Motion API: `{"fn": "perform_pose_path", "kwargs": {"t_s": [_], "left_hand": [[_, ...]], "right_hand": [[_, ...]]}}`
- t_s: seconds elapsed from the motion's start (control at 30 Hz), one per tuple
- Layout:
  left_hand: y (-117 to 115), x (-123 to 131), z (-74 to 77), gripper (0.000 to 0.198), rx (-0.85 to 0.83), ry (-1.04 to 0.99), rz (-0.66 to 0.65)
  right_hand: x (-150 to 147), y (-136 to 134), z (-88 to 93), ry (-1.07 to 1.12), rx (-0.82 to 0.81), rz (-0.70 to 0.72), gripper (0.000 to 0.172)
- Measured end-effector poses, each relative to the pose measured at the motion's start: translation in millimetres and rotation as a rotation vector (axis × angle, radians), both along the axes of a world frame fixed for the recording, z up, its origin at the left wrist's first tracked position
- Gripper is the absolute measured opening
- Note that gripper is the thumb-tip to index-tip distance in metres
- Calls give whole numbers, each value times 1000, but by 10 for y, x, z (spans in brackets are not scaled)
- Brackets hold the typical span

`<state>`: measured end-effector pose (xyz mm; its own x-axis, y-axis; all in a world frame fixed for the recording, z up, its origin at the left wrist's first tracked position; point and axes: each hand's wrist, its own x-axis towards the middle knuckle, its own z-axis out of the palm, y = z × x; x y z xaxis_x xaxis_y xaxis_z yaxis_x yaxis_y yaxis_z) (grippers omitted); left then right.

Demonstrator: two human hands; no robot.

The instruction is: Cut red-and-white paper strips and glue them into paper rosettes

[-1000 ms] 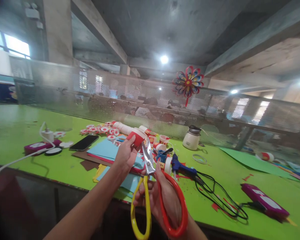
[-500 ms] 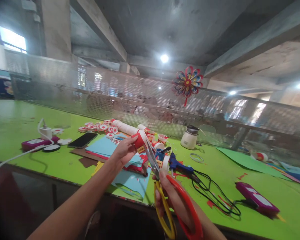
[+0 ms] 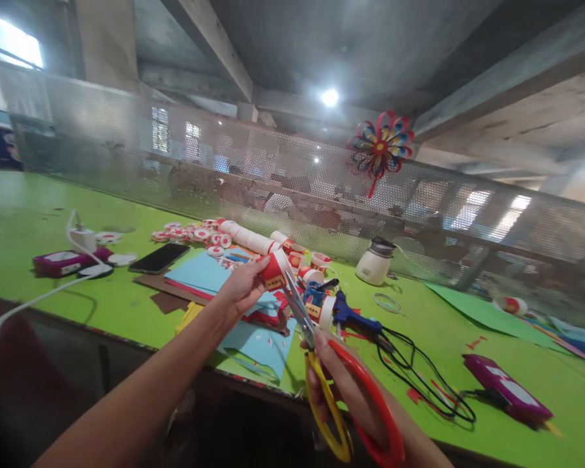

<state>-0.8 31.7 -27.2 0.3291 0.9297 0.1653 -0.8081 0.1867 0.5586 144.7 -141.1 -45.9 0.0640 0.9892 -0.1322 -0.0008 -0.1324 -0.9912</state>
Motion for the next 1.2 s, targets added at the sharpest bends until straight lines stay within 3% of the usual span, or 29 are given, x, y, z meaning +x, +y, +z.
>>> {"fn": "perform_pose_path", "kwargs": {"t_s": [0.3, 0.53, 0.83, 1.07, 1.2], "left_hand": [[14, -14, -24, 8, -49, -27, -13], [10, -44, -64, 10, -19, 94, -3], [6, -82, -98, 9, -17, 188, 54], [19, -56, -135, 9, -3, 233, -82], [-62, -46, -84, 6, -4, 170, -86]], "right_hand": [[-67, 42, 14, 215, -62, 155, 46], [-122, 129, -15, 203, -98, 124, 51], [-48, 98, 0, 87, -5, 145, 48], [21, -14, 106, -120, 95, 181, 40], [-50, -59, 203, -323, 173, 116, 40]]}}
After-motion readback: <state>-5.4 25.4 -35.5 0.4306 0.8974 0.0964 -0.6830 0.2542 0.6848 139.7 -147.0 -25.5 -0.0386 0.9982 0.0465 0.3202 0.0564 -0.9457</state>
